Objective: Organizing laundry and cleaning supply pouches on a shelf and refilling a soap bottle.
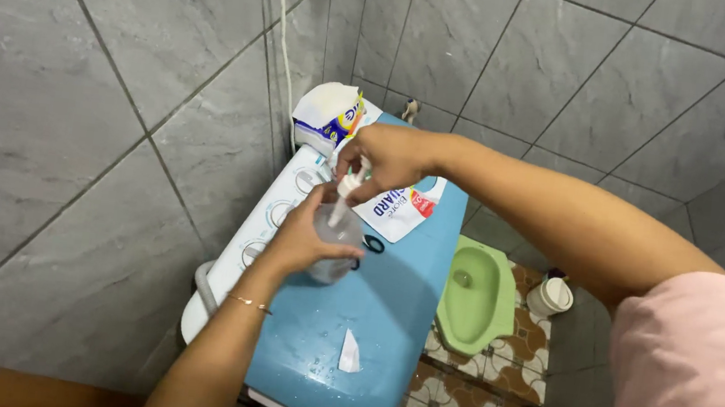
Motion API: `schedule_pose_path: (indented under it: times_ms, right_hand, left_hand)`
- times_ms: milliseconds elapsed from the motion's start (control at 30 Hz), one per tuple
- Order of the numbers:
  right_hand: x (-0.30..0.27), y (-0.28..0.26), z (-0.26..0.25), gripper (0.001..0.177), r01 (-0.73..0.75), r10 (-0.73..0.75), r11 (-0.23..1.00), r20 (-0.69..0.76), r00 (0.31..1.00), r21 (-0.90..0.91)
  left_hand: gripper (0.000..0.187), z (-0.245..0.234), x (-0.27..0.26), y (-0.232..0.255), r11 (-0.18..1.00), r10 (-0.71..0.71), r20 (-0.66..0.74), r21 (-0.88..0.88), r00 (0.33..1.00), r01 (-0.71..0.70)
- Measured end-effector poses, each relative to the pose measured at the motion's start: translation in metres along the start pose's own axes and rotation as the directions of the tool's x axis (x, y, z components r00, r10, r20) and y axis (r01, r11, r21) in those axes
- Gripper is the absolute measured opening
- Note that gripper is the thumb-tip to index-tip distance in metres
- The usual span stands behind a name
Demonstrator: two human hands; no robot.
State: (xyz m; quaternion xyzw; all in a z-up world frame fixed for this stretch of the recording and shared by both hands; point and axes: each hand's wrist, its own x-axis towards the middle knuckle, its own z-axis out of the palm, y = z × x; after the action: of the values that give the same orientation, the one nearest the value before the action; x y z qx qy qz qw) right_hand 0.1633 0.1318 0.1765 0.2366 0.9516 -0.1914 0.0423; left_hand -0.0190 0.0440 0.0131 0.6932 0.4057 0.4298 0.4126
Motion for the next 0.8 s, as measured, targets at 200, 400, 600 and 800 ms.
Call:
schedule_pose_path:
  times_ms: [200, 400, 600, 800]
  right_hand:
    - [0.011, 0.004, 0.01, 0.045, -0.033, 0.035, 0.998, 0.021, 0.999, -0.055]
    - [-0.006, 0.002, -0.027, 0.044, -0.01, 0.011, 0.998, 0.005, 1.0, -0.063]
    - [-0.042, 0.011, -0.052, 0.042, -0.05, 0.053, 0.998, -0.058, 0.997, 0.045]
    - [-0.078, 0.061, -0.031, 0.037, -0.087, 0.123, 0.957, -0.119, 0.985, 0.275]
  left_hand:
    - [0.06, 0.024, 0.001, -0.019, 0.97, -0.125, -0.208, 0.178, 0.97, 0.163]
    - [0.067, 0.022, -0.018, 0.006, 0.947, -0.19, -0.214, 0.219, 0.958, 0.237]
    - [0.049, 0.019, -0.022, -0.013, 0.975, -0.001, -0.248, 0.213, 0.969, 0.056]
    - [0.048, 0.012, -0.021, 0.0, 0.94, -0.016, -0.282, 0.323, 0.959, 0.111]
